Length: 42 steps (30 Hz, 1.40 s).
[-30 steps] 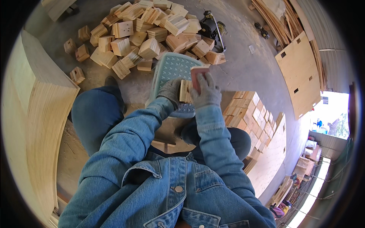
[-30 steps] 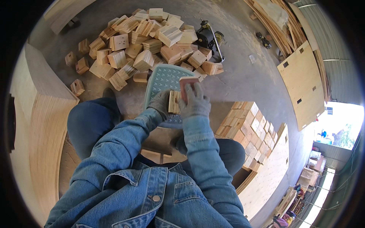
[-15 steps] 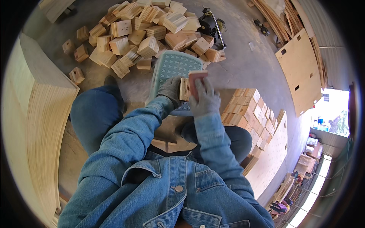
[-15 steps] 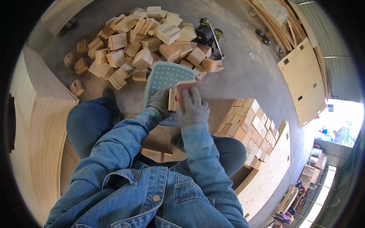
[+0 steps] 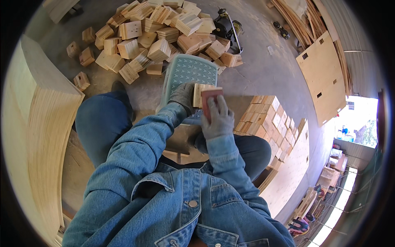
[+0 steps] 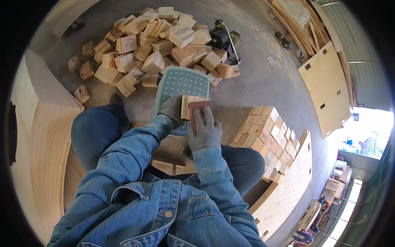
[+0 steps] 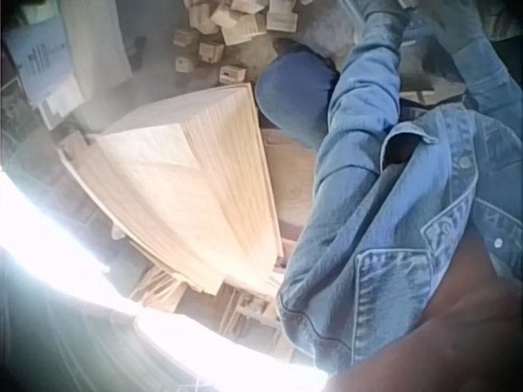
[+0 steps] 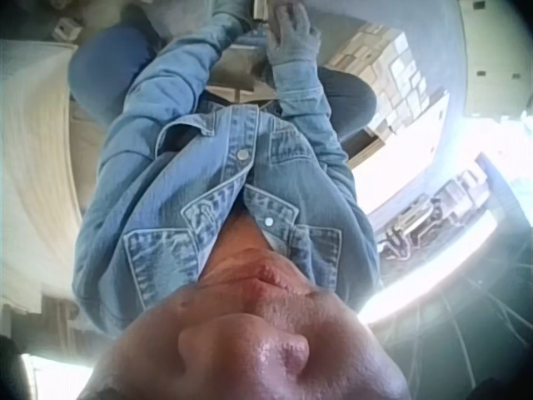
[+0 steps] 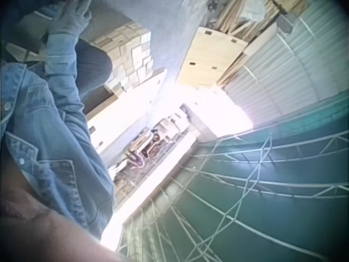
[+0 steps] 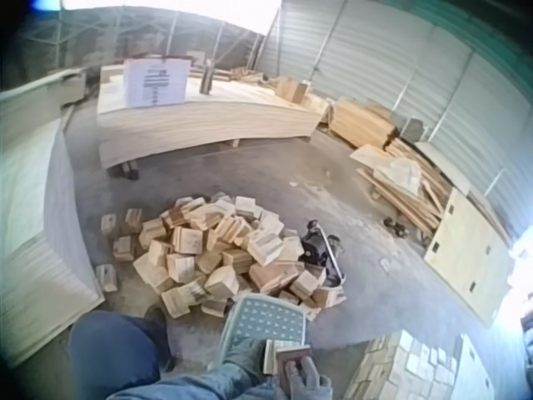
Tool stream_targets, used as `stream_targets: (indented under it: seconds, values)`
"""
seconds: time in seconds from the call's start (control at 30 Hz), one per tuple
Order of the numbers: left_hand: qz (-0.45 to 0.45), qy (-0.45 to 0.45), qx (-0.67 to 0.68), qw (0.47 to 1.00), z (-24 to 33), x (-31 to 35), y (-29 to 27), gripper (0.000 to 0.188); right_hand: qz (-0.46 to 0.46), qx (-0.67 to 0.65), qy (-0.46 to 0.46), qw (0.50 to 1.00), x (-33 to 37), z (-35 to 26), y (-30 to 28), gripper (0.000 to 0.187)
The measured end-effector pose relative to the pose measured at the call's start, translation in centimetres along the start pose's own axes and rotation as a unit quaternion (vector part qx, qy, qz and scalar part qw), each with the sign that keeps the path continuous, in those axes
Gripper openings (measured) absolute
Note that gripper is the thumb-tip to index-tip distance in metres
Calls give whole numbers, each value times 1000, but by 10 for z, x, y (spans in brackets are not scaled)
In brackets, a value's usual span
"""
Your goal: The person sits on the floor and sands small wooden blocks using a sanding block. They hold each block with one hand and rub the sanding block over its surfaces repeatedly.
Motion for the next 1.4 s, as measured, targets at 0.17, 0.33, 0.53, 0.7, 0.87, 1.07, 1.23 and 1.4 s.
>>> stream_targets:
  seconds: [0.17, 0.33, 0.53, 0.7, 0.87, 1.07, 1.23, 1.4]
  values:
    - [-10, -1, 32, 999, 24, 4, -18, 76, 7, -21, -7, 1000, 29, -6, 3, 67]
    - [-7, -25, 57, 998, -20, 0, 9, 80, -29, -10, -6, 1000, -38, -30, 11, 67]
    - [-20, -6, 117, 993, -9, -8, 21, 81, -60, 3, 40, 997, -97, -19, 24, 70]
    - [8, -17, 315, 949, -63, -6, 42, 81, -42, -10, -26, 999, -46, -43, 8, 68]
    - [-8, -13, 81, 997, 0, 0, 4, 64, -22, -26, -38, 999, 34, -30, -1, 65]
    - [-4, -4, 59, 998, -13, 0, 8, 79, -7, -21, -49, 999, 10, -34, -3, 66]
    - [12, -16, 50, 999, 1, 3, -4, 86, -22, 6, 44, 999, -82, 6, 15, 65]
    - [-12, -48, 58, 997, 2, 1, -5, 87, -76, 33, 81, 993, -116, 26, 25, 68]
Point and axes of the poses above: each hand's wrist, its own x-axis away from the middle knuckle, its own y-axis out of the palm, z = x × y, the point moved 9 cm from there along -x, towards the middle knuckle, and after that the axes turned 3 degrees about x, right-handed, at the moved point
